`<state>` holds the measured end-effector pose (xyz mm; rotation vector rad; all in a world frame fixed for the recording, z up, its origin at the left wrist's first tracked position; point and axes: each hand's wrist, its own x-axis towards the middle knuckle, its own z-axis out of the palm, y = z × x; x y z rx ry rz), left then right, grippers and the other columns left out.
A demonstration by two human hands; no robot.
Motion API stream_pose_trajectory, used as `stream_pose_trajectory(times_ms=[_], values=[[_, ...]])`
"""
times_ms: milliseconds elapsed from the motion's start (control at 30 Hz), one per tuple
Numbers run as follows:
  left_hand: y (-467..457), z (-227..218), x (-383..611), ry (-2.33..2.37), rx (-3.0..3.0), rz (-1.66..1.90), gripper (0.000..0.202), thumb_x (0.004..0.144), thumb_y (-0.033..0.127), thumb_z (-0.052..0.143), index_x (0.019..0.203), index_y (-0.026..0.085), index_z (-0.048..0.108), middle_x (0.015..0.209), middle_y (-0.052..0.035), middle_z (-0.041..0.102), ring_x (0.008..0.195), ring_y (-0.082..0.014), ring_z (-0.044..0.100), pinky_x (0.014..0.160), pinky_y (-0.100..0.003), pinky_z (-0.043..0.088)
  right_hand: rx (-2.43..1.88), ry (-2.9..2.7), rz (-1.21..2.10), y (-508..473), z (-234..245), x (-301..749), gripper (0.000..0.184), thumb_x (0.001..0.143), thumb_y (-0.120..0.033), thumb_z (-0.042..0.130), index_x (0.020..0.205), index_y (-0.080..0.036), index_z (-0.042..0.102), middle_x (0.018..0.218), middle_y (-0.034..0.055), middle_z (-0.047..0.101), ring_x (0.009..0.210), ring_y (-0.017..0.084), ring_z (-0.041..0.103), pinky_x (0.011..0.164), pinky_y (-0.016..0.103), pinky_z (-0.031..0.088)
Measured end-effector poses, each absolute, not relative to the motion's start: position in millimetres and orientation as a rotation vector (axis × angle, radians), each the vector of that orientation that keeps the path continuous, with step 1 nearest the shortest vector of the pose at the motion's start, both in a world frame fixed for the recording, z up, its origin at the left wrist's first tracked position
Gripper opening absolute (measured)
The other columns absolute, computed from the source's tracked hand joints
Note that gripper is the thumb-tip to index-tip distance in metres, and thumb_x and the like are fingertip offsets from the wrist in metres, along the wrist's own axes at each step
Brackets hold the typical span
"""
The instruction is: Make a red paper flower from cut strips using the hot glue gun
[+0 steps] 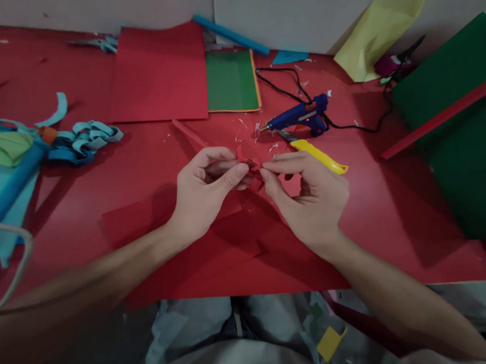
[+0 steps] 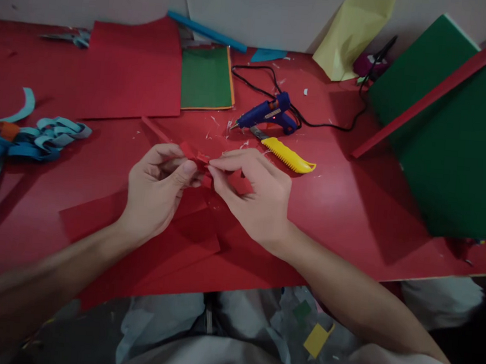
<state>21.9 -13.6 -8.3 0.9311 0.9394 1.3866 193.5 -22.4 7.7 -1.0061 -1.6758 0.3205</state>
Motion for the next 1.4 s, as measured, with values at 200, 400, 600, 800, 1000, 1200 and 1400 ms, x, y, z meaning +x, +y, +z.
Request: stream_pose_trajectory(times_ms=[200, 400, 600, 800, 1000, 1200, 1400], values=[[-17, -4, 23, 0.984, 1.043, 1.423, 0.036, 0.077, 0.040, 0.097, 0.100, 0.023, 0.076, 0.087, -0.0008, 0.083, 0.077, -0.0181, 0.082, 0.071, -0.027, 0.070, -1.072, -1.807, 0.184, -25, 12, 199, 0.017, 0.097, -0.020, 0.071, 0.096, -0.035, 0.079, 0.096, 0.0027, 0.082, 0.092, 0.024, 0.078, 0.088, 0.045, 0.066], [-22, 1, 25, 1.049, 1.138, 1.474, 0.026, 0.077, 0.032, 0.097, 0.098, 0.023, 0.084, 0.085, 0.0004, 0.082, 0.076, -0.0169, 0.081, 0.078, -0.030, 0.072, -1.028, -1.938, 0.010, -28, 11, 205, 0.026, 0.100, -0.014, 0.065, 0.109, -0.035, 0.077, 0.104, 0.0031, 0.083, 0.094, 0.022, 0.079, 0.086, 0.042, 0.066], [-26, -4, 22, 1.093, 1.263, 1.436, 0.023, 0.085, 0.029, 0.090, 0.108, 0.029, 0.086, 0.092, 0.0015, 0.084, 0.081, -0.0171, 0.081, 0.085, -0.033, 0.073, -1.040, -1.943, -0.021, -30, 11, 205, 0.029, 0.099, -0.011, 0.065, 0.114, -0.034, 0.076, 0.107, 0.0049, 0.082, 0.099, 0.024, 0.080, 0.089, 0.042, 0.066], [-27, -4, 20, 1.094, 1.318, 1.423, 0.022, 0.087, 0.026, 0.088, 0.109, 0.031, 0.087, 0.098, 0.0014, 0.085, 0.085, -0.0177, 0.082, 0.090, -0.032, 0.072, -1.016, -1.910, 0.003, -30, 11, 204, 0.030, 0.099, -0.009, 0.065, 0.114, -0.033, 0.076, 0.106, 0.0058, 0.082, 0.099, 0.024, 0.079, 0.091, 0.042, 0.066], [-29, -2, 20, 1.147, 1.322, 1.410, 0.020, 0.084, 0.028, 0.092, 0.103, 0.032, 0.088, 0.098, 0.0007, 0.086, 0.088, -0.0219, 0.083, 0.094, -0.036, 0.071, -1.049, -1.886, 0.039, -28, 11, 205, 0.026, 0.099, -0.011, 0.066, 0.108, -0.034, 0.076, 0.103, 0.0048, 0.081, 0.098, 0.024, 0.079, 0.091, 0.043, 0.067], [-29, 0, 17, 1.172, 1.478, 1.377, 0.022, 0.085, 0.026, 0.090, 0.104, 0.036, 0.088, 0.099, 0.0020, 0.086, 0.090, -0.0226, 0.083, 0.090, -0.035, 0.070, -1.077, -1.878, 0.006, -29, 12, 204, 0.022, 0.098, -0.013, 0.068, 0.102, -0.034, 0.075, 0.097, 0.0047, 0.080, 0.093, 0.024, 0.078, 0.084, 0.043, 0.068], [-28, 3, 15, 1.167, 1.589, 1.352, 0.020, 0.088, 0.026, 0.087, 0.104, 0.039, 0.088, 0.101, 0.0029, 0.085, 0.090, -0.0210, 0.081, 0.088, -0.032, 0.068, -1.037, -1.868, -0.060, -29, 12, 203, 0.018, 0.095, -0.012, 0.071, 0.095, -0.031, 0.071, 0.094, 0.0054, 0.076, 0.085, 0.021, 0.075, 0.075, 0.039, 0.066]])
